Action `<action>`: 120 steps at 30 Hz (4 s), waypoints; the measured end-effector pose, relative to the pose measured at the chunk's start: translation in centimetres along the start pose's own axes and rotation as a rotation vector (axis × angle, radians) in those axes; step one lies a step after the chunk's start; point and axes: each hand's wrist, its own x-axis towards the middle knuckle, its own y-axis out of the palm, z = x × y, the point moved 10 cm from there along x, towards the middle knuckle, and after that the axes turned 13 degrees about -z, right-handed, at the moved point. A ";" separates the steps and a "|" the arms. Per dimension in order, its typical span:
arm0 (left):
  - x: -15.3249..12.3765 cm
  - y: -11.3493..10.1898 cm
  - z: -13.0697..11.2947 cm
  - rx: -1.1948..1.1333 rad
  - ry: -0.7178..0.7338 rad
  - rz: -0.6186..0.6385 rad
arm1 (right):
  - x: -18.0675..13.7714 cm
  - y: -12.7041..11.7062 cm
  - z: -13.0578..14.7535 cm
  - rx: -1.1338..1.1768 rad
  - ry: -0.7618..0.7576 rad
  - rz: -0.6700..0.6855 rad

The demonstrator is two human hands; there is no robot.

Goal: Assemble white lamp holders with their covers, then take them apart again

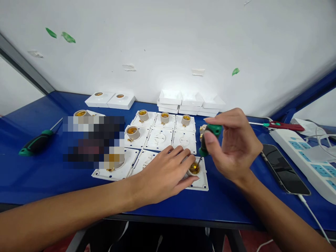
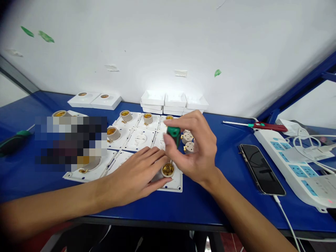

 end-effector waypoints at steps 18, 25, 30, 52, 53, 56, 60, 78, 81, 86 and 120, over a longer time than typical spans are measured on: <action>0.1 0.0 0.0 -0.027 -0.007 0.015 | -1.8 1.9 -2.9 0.283 0.560 0.246; 0.2 -0.2 -0.1 -0.023 -0.001 0.012 | -2.8 2.5 -4.1 0.460 0.712 0.341; 0.1 -0.3 -0.1 0.002 -0.004 -0.009 | -2.6 2.1 -4.1 0.428 0.705 0.344; 0.2 0.2 1.0 -0.122 -0.119 0.040 | -0.8 1.6 -2.4 0.272 0.504 0.207; 0.2 0.2 1.0 -0.119 -0.117 0.039 | -0.8 1.6 -2.4 0.275 0.508 0.198; 0.2 0.2 1.0 -0.121 -0.109 0.034 | -0.9 1.7 -2.4 0.285 0.528 0.181; 0.2 0.4 1.0 -0.122 -0.109 0.042 | -1.0 1.5 -2.6 0.225 0.500 0.163; 0.4 -0.1 0.8 -0.128 -0.099 0.001 | -0.4 1.0 -1.0 0.207 0.436 0.209; 0.3 -0.1 0.8 -0.140 -0.098 0.003 | -0.8 1.9 -1.5 0.389 0.584 0.355; 0.3 -0.1 0.9 -0.183 -0.101 0.011 | -2.1 3.4 -0.9 0.648 0.751 0.559; 0.1 -0.1 0.7 -0.098 -0.082 -0.007 | -3.0 2.4 -3.9 0.623 0.902 0.323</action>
